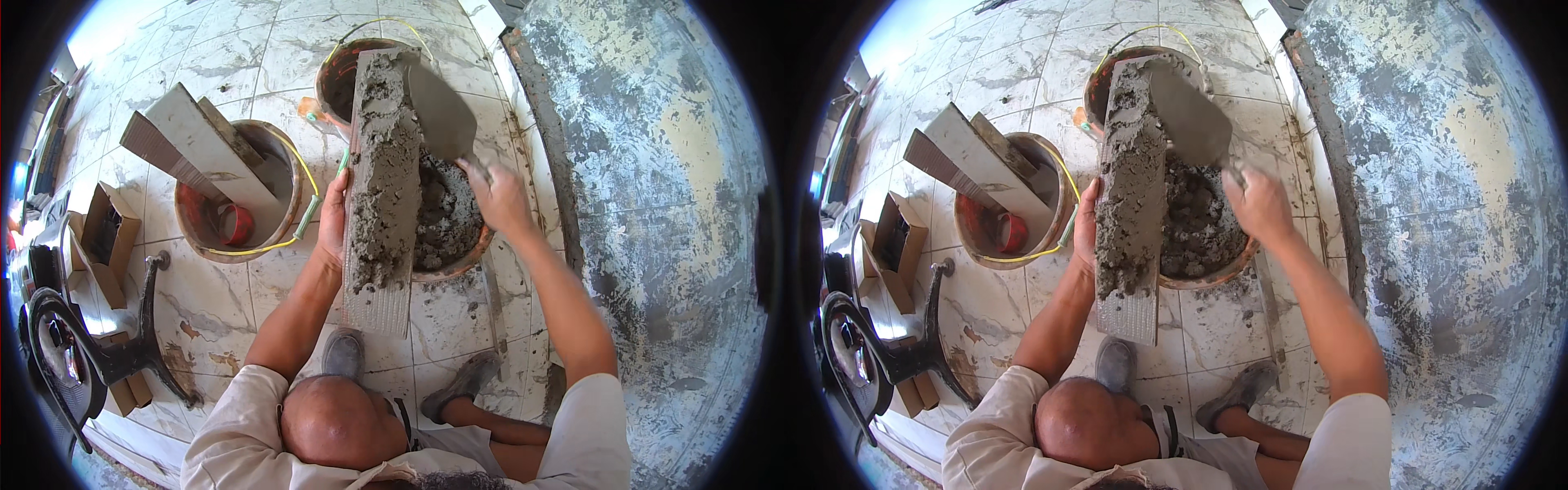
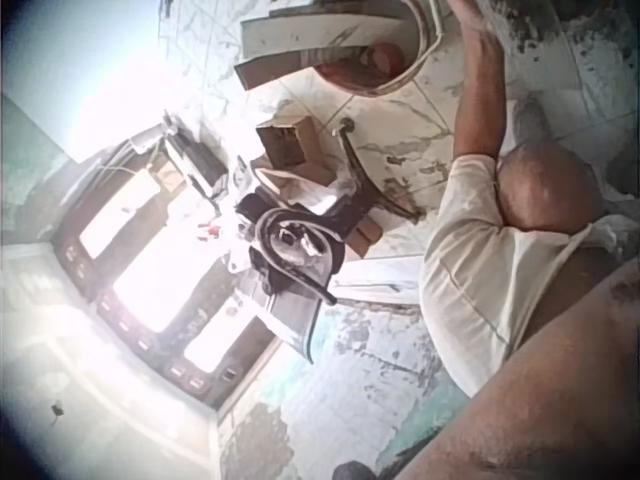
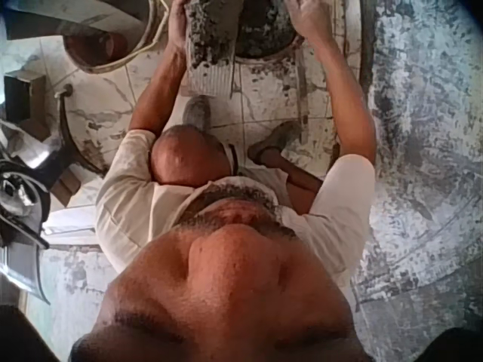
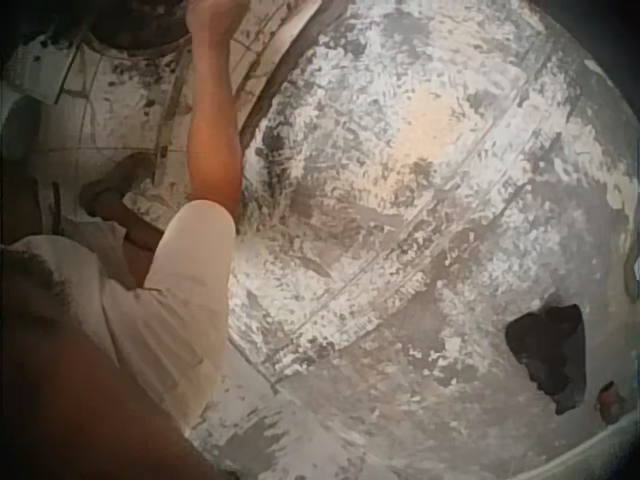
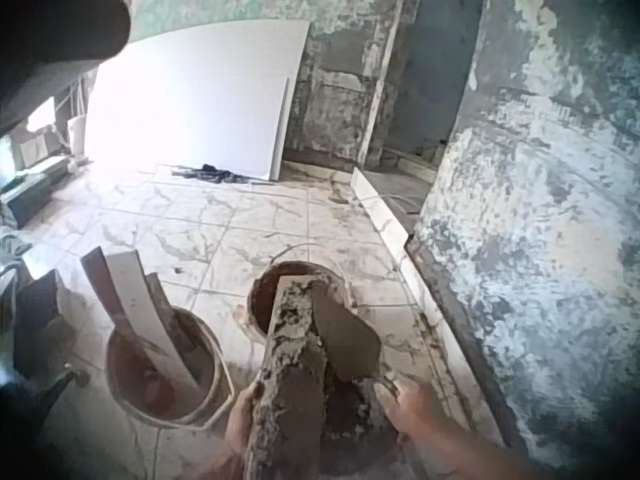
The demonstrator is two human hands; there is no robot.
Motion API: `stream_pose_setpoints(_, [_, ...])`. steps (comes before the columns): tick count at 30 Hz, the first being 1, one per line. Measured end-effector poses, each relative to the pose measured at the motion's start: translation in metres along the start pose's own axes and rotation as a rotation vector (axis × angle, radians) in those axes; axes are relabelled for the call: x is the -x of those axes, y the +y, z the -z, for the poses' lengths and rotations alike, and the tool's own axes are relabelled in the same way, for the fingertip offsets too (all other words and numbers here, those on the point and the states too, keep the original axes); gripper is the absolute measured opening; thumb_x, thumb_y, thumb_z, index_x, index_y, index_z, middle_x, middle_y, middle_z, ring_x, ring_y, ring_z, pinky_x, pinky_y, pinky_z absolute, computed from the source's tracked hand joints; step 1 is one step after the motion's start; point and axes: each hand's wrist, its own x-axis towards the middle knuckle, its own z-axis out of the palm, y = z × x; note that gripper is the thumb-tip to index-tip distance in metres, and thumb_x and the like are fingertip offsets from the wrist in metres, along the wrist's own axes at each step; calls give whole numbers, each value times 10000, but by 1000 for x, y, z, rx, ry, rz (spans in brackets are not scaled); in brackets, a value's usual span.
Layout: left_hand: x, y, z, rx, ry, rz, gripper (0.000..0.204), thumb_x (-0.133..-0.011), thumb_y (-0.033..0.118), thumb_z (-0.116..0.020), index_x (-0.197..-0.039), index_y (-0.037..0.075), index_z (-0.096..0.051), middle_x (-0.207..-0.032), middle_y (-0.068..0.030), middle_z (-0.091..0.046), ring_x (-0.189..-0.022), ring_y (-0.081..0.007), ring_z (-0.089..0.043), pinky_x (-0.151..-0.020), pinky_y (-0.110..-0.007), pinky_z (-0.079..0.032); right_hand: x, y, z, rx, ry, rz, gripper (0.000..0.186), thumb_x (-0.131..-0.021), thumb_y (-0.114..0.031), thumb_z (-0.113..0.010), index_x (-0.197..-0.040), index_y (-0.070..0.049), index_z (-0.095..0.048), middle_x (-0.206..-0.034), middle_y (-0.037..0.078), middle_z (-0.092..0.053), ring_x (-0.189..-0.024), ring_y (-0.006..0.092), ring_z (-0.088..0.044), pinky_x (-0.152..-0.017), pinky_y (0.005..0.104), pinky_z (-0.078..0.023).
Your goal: Apply mortar to the back of a tile and fix it onto a wall.
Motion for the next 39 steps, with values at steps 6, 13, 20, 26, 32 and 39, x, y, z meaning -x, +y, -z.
stream_pose_setpoints(6, [-16,8,13,30,-35,17,608,-945,468,-414,-1382,46,-441,-1318,-182,-542,-1166,-326,-563,-1008,-459,-453,83,-19,7,37,-118,22,259,-877,-233,-611,-835,23,-601,-722,182,-625,-622,365,-621,-592,421,-507])
stream_pose_setpoints(13, [-35,8,7,-98,-190,24,747,-920,580,-354,-1425,30,-364,-1342,-263,-488,-1156,-411,-552,-971,-488,-476,101,-3,39,175,-80,1,265,-899,-232,-579,-891,31,-613,-808,197,-650,-666,366,-639,-611,435,-515])
stream_pose_setpoints(20, [-54,11,18,-136,-103,47,783,-919,594,-302,-1437,8,-328,-1352,-271,-472,-1133,-412,-558,-981,-493,-461,75,-22,79,518,-210,-285,394,-930,-311,-526,-1078,41,-622,-960,249,-659,-860,400,-647,-792,469,-502])
stream_pose_setpoints(26, [-96,25,4,-180,-154,-50,791,-913,602,-275,-1429,7,-344,-1314,-274,-505,-1102,-398,-577,-955,-487,-478,82,-27,95,518,-104,-229,414,-913,-309,-569,-1086,64,-621,-964,285,-648,-888,440,-627,-803,464,-494])
stream_pose_setpoints(32, [-78,52,-16,-308,-315,-86,784,-912,592,-272,-1415,-4,-359,-1277,-280,-522,-1054,-383,-599,-950,-497,-478,114,-20,99,460,-364,-332,360,-914,-284,-561,-1039,48,-626,-950,291,-641,-904,449,-617,-822,471,-478])
stream_pose_setpoints(39, [-3,69,-25,-218,-316,-99,801,-895,620,-319,-1397,-1,-384,-1278,-300,-517,-1065,-408,-598,-929,-493,-495,188,-37,40,-17,-1009,-343,372,-899,-332,-539,-944,32,-607,-889,289,-624,-883,443,-602,-791,471,-478])
